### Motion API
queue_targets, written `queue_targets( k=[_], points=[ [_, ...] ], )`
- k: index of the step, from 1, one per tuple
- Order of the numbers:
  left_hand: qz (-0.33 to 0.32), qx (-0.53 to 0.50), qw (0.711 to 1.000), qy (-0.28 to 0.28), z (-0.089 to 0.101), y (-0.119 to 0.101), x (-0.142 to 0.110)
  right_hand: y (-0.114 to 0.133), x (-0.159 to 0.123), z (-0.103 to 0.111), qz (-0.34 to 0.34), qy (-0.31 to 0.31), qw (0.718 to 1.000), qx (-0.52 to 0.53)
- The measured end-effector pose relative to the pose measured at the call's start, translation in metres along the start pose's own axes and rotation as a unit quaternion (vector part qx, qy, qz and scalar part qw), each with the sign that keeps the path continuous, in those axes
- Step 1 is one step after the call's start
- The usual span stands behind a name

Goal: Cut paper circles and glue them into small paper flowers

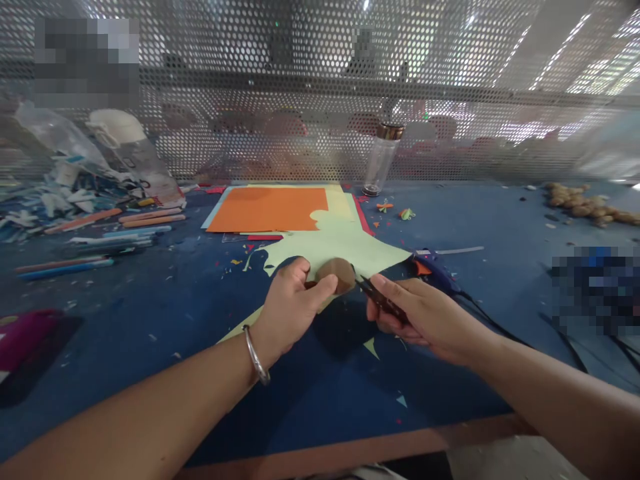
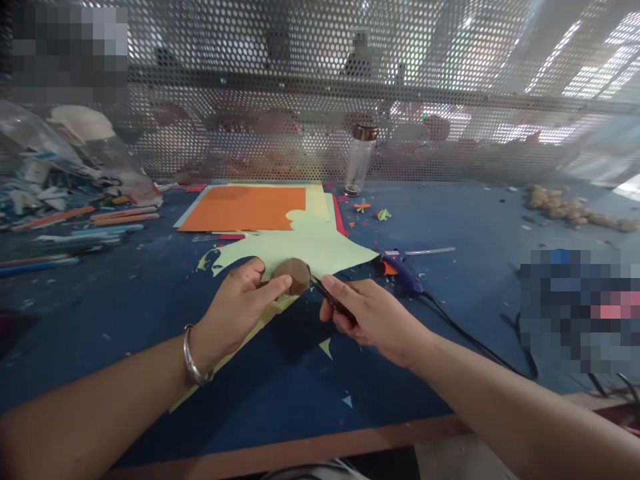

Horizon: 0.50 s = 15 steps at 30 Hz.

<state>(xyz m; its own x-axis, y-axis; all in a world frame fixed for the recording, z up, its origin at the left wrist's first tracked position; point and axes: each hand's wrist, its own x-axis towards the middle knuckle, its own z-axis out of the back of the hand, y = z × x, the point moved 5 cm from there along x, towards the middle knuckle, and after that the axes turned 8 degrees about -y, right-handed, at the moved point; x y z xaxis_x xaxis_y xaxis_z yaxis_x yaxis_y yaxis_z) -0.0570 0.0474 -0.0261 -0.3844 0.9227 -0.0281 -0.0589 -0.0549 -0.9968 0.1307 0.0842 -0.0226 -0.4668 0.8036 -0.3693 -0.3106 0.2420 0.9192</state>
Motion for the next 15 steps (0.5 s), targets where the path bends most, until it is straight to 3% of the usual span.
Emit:
queue_targets(
  k=[3, 8, 11, 15],
  points=[
    [0.013, 0.0, 1.0, -0.014, 0.001, 0.0, 0.003, 0.009, -0.006, 0.006, 0.046, -0.036, 0.998, 0.009],
    [0.033, -0.043, 0.998, 0.04, -0.008, 0.002, 0.001, 0.025, 0.002, 0.01, 0.108, -0.108, 0.987, -0.055],
    [0.026, -0.065, 0.996, 0.061, -0.01, 0.004, 0.0, 0.027, 0.013, 0.005, 0.123, -0.107, 0.984, -0.075],
    [0.032, -0.107, 0.992, 0.058, -0.008, 0.003, 0.0, 0.022, 0.023, -0.001, 0.128, -0.106, 0.986, -0.024]
  ],
)
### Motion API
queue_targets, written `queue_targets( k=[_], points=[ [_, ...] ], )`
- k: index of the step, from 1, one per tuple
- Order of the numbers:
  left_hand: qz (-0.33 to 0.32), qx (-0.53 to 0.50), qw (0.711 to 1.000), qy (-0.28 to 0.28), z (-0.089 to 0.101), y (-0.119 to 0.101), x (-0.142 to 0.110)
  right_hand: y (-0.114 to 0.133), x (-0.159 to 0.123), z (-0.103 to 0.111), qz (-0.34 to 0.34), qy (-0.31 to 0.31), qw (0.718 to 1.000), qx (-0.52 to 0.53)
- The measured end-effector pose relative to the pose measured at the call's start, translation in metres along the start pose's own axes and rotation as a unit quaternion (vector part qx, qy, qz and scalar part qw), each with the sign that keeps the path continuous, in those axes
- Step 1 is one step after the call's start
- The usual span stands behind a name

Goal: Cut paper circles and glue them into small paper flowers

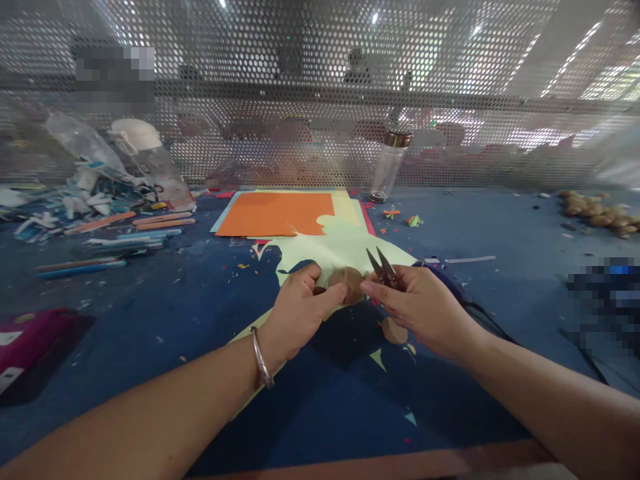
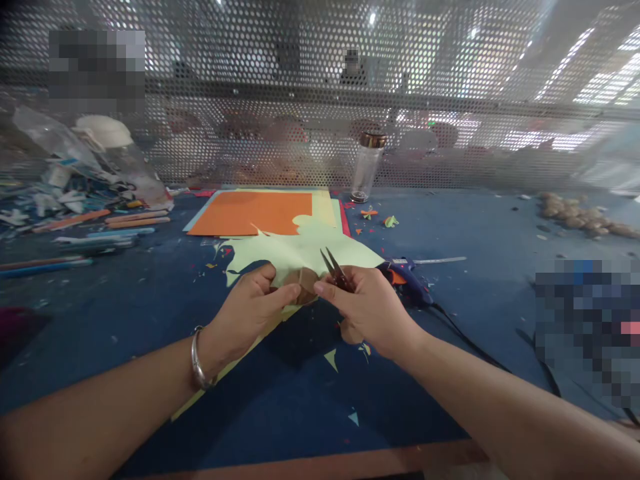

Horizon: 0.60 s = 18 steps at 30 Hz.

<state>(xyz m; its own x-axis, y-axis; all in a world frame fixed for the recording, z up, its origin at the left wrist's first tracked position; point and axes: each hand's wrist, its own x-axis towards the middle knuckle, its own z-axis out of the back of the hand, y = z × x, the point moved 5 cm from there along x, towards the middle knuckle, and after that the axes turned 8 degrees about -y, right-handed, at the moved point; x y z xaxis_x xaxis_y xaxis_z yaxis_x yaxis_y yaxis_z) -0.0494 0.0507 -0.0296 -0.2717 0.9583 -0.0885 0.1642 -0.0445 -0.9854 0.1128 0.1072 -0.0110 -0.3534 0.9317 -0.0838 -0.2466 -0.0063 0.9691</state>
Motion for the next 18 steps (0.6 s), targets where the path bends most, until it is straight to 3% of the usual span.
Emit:
queue_targets(
  k=[5, 9, 13, 18],
  points=[
    [0.053, -0.122, 0.991, 0.032, -0.01, 0.0, -0.001, -0.001, 0.002, -0.004, 0.004, -0.006, 0.999, 0.052],
    [0.054, -0.095, 0.994, -0.022, -0.008, 0.002, 0.001, 0.0, 0.003, -0.003, 0.02, -0.016, 0.999, 0.024],
    [0.04, -0.083, 0.996, -0.009, -0.007, -0.003, 0.002, 0.004, 0.003, 0.004, 0.074, -0.019, 0.997, -0.004],
    [0.05, -0.078, 0.996, -0.004, -0.003, -0.002, 0.004, 0.001, -0.002, 0.008, 0.065, 0.013, 0.997, -0.035]
  ],
)
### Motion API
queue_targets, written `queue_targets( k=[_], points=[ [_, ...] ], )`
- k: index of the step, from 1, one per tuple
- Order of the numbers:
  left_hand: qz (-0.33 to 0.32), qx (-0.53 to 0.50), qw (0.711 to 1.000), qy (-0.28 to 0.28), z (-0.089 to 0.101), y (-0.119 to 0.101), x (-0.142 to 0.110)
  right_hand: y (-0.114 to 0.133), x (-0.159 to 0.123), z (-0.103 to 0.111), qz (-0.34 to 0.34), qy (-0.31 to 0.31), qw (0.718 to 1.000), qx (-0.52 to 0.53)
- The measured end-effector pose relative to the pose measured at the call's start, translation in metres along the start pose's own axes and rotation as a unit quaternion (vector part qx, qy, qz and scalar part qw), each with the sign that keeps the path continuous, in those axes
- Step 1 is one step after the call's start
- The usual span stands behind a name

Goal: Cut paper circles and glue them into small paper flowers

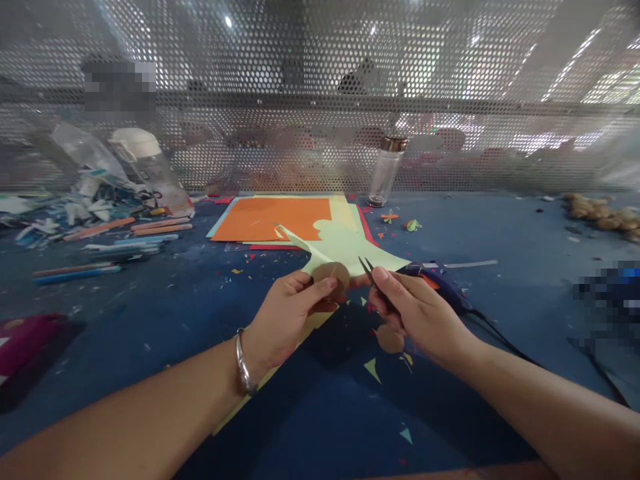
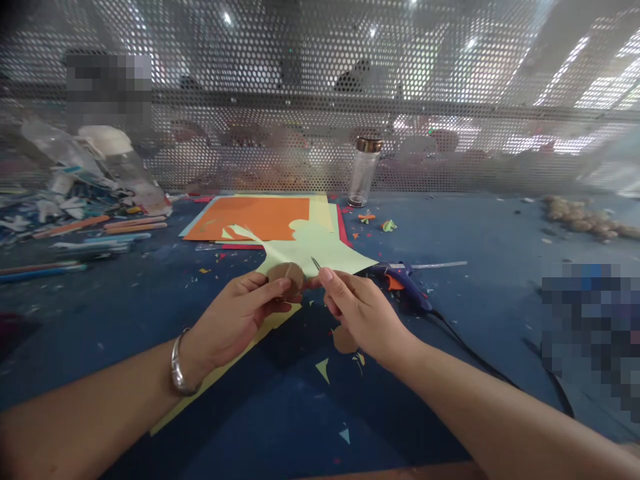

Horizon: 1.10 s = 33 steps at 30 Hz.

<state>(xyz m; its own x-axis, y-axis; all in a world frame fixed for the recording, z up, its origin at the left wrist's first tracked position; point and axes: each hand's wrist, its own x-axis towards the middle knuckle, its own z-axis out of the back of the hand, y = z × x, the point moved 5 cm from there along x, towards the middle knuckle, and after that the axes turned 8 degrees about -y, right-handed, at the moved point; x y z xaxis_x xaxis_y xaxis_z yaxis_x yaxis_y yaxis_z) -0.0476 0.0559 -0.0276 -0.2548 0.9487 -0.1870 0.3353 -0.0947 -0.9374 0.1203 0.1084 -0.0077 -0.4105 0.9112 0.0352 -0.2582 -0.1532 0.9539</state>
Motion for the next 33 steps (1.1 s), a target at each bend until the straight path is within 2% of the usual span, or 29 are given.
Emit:
queue_targets(
  k=[5, 9, 13, 18, 24, 33],
  points=[
    [-0.003, -0.017, 1.0, 0.012, 0.001, 0.003, 0.003, -0.006, -0.005, 0.0, -0.063, 0.056, 0.996, 0.041],
    [-0.028, 0.003, 0.999, 0.029, 0.0, 0.0, 0.003, -0.011, -0.008, -0.004, -0.12, 0.117, 0.977, 0.134],
    [-0.038, 0.023, 0.998, 0.052, -0.004, -0.003, 0.0, -0.012, -0.009, -0.006, -0.149, 0.142, 0.956, 0.209],
    [-0.019, 0.026, 0.996, 0.078, -0.011, 0.002, -0.006, -0.013, -0.01, -0.006, -0.149, 0.136, 0.953, 0.224],
    [0.007, 0.015, 0.997, 0.072, -0.01, 0.015, -0.008, -0.014, -0.01, -0.005, -0.133, 0.125, 0.959, 0.215],
    [-0.015, -0.04, 0.998, 0.055, -0.005, 0.004, -0.002, -0.013, -0.012, -0.007, -0.138, 0.136, 0.957, 0.215]
  ],
)
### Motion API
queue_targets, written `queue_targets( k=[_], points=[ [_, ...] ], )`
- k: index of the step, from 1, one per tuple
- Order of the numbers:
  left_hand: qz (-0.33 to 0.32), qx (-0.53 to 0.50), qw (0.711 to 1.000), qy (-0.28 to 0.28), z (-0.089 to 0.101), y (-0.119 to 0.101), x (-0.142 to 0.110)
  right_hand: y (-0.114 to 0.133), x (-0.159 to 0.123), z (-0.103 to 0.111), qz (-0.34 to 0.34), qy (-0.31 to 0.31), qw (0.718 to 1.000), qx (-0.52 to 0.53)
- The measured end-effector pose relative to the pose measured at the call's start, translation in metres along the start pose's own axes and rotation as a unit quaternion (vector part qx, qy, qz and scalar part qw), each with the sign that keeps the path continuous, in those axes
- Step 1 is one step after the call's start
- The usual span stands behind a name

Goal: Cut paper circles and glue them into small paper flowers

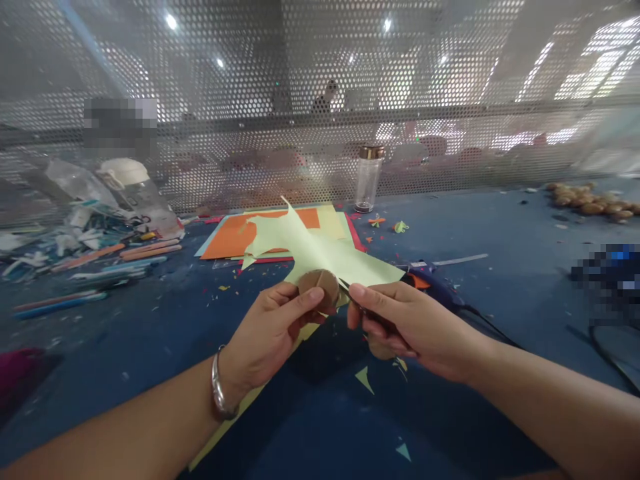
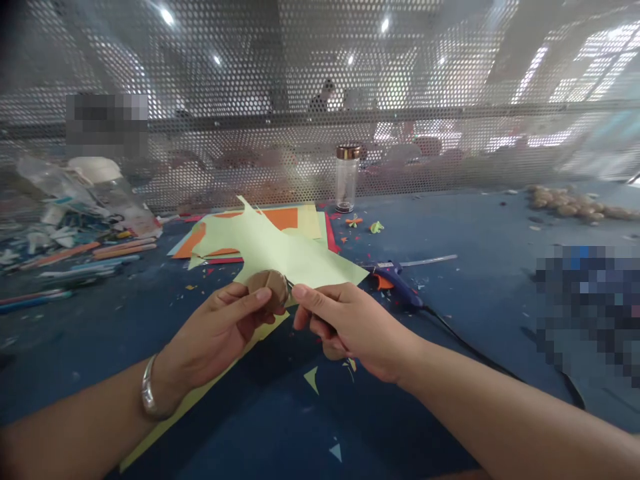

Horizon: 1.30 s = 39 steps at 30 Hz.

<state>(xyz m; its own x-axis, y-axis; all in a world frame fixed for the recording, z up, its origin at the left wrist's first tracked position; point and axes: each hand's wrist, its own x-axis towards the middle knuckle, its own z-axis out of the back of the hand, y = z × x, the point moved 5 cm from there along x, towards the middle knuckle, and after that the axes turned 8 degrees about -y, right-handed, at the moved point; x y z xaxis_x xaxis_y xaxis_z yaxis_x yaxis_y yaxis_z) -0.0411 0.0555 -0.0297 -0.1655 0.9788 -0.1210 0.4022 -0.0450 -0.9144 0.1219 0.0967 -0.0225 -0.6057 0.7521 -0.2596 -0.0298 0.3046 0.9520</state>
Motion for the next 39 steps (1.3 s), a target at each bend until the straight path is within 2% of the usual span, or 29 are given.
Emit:
queue_targets(
  k=[6, 11, 20, 24, 29, 39],
  points=[
    [-0.014, 0.029, 0.999, 0.017, -0.004, -0.001, -0.002, -0.001, 0.001, 0.001, -0.002, -0.006, 1.0, 0.007],
    [-0.033, 0.028, 0.999, 0.007, -0.004, -0.003, -0.002, 0.0, 0.0, 0.0, 0.0, -0.002, 1.0, 0.007],
    [-0.016, 0.064, 0.998, 0.008, -0.001, 0.002, -0.003, 0.001, 0.0, 0.001, 0.005, 0.0, 1.0, 0.001],
    [0.024, 0.067, 0.997, 0.03, -0.003, 0.007, -0.005, 0.003, 0.0, 0.001, 0.001, -0.009, 1.0, -0.006],
    [0.032, 0.062, 0.996, 0.054, -0.007, 0.007, -0.005, 0.004, 0.0, 0.001, 0.01, -0.02, 0.999, -0.041],
    [0.035, 0.067, 0.996, 0.038, -0.005, 0.009, -0.005, 0.003, 0.003, 0.002, 0.026, -0.029, 0.998, -0.047]
  ],
)
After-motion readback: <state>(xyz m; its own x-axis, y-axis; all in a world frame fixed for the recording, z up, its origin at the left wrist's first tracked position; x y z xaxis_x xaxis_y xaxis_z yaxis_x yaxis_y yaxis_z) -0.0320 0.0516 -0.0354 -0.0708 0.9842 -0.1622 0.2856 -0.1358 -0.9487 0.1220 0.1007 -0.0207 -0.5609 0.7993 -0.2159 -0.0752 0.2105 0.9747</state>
